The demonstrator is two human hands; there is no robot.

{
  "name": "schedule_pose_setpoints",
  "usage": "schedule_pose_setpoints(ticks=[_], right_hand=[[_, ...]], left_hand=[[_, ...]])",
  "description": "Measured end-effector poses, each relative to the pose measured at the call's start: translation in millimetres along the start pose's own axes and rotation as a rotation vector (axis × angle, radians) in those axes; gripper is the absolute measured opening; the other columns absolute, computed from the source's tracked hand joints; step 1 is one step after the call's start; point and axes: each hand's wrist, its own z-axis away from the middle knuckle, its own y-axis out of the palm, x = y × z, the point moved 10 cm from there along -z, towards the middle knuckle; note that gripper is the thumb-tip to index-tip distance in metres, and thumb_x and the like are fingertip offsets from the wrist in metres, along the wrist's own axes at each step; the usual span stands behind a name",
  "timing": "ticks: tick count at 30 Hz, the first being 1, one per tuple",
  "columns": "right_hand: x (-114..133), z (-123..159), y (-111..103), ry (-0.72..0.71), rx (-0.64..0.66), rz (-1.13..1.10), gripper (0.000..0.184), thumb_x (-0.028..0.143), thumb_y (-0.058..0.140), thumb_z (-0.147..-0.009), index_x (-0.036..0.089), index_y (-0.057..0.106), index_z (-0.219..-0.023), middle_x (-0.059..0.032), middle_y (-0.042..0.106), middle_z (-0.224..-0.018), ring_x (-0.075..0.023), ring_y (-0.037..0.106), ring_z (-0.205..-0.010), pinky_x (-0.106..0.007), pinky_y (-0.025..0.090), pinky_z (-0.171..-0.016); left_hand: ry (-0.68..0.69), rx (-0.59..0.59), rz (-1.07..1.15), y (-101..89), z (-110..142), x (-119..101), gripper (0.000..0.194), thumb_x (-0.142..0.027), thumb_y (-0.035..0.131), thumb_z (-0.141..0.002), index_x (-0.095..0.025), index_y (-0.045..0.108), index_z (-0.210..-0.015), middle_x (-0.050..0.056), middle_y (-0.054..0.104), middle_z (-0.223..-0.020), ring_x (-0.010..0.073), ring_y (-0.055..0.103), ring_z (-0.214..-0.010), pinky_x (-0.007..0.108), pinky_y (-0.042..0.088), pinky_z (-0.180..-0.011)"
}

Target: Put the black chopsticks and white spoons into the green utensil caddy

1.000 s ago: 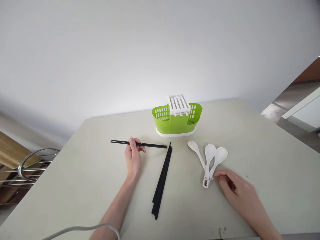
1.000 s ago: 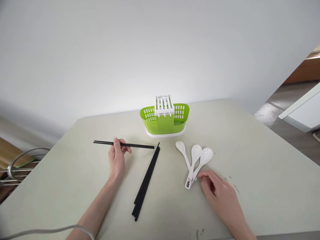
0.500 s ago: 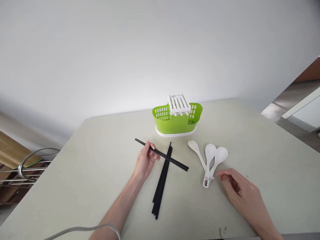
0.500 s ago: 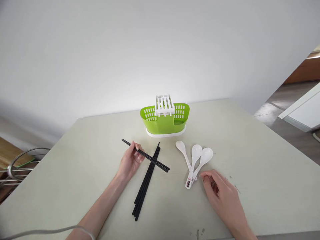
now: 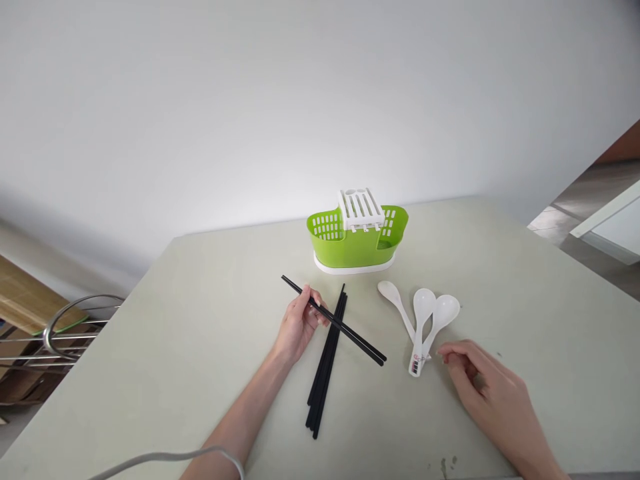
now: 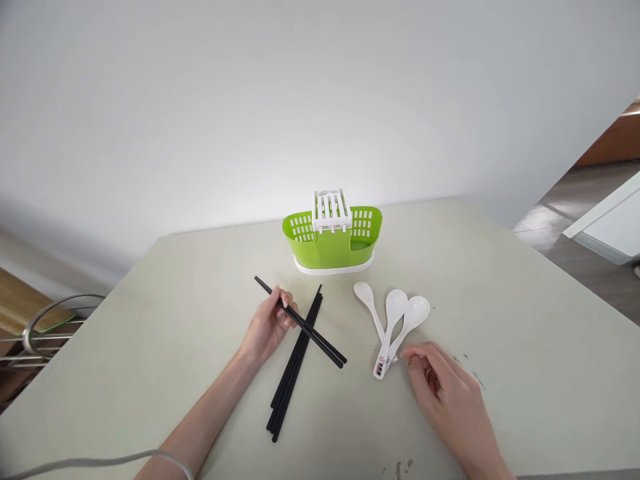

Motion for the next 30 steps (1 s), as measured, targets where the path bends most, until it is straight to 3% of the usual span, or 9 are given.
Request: schedule_pose_setpoints(ticks=[6,13,20,23,25,27,30], right_hand=[[0.7,0.0,3.5,-0.009,0.032,0.009,0.021,0.038,0.05,-0.101,0.028,0.066,-0.094,0.002,0.069,-0.085,-0.0126,0.056,-0.058,-0.025,0.047,-0.061],[5.3,-1.8,7.1,-0.057,0.061,-0.017,0.019,0.037,0.05,-0.103,0.028,0.065,-0.093,0.0026,0.067,-0.081,-0.0124,0.052,-0.055,-0.023,0.046,-0.058],[6.5,-1.6,12.0,-0.095,0.087,-0.062,0.021,0.037,0.05,-0.105,0.027,0.066,-0.096,0.0004,0.068,-0.085,-0.0126,0.054,-0.057,-0.023,0.047,-0.058],[8.9,-2.6,10.7,-0.083,0.085,-0.102,0.024,0.038,0.05,-0.105,0.026,0.067,-0.095,-0.0002,0.067,-0.082,-0.0131,0.052,-0.056,-0.024,0.046,-0.057],[11.1,-2.5,10.3,-0.066,0.093,-0.159,0.025,0.04,0.05,-0.105,0.026,0.067,-0.094,-0.0009,0.066,-0.081,-0.0139,0.052,-0.058,-0.024,0.046,-0.057],[13.6,-1.7,12.0,-0.032,0.117,-0.255,0.026,0.041,0.05,-0.106,0.026,0.068,-0.095,-0.0023,0.067,-0.084,-0.015,0.056,-0.064,-0.025,0.047,-0.06],[25.3,0.6,21.7,0.029,0.217,-0.481,0.027,0.045,0.048,-0.107,0.026,0.068,-0.103,-0.0044,0.069,-0.091,-0.0159,0.058,-0.068,-0.026,0.048,-0.062]], left_hand=[[0.08,-0.031,-0.04,-13.0,-11.1,-19.0,0.042,-0.054,0.078,-0.088,-0.016,0.065,-0.077,-0.006,0.04,-0.061,0.01,0.05,-0.054,0.023,0.049,-0.054],[0.355,-0.221,0.01,-47.2,-27.0,-101.1,0.039,-0.044,0.07,-0.097,-0.016,0.062,-0.071,-0.006,0.035,-0.059,0.009,0.045,-0.053,0.022,0.048,-0.055],[0.532,-0.38,-0.121,-50.6,-32.9,-164.9,0.039,-0.042,0.063,-0.103,-0.016,0.065,-0.075,-0.005,0.037,-0.06,0.0102,0.048,-0.055,0.024,0.05,-0.059],[0.566,-0.394,-0.153,-35.7,-34.0,-179.7,0.04,-0.045,0.064,-0.102,-0.017,0.063,-0.074,-0.005,0.036,-0.061,0.0103,0.048,-0.055,0.024,0.05,-0.06],[0.566,-0.333,-0.197,-14.5,-32.8,-182.4,0.042,-0.049,0.066,-0.1,-0.017,0.062,-0.073,-0.006,0.035,-0.062,0.01,0.047,-0.054,0.024,0.05,-0.058],[0.529,-0.229,-0.263,12.5,-29.0,-175.4,0.044,-0.052,0.068,-0.098,-0.017,0.062,-0.072,-0.006,0.033,-0.061,0.0105,0.047,-0.054,0.024,0.049,-0.056],[0.406,-0.073,-0.35,49.6,-17.9,-145.7,0.044,-0.056,0.07,-0.095,-0.018,0.063,-0.073,-0.006,0.033,-0.062,0.0114,0.05,-0.054,0.025,0.047,-0.054]])
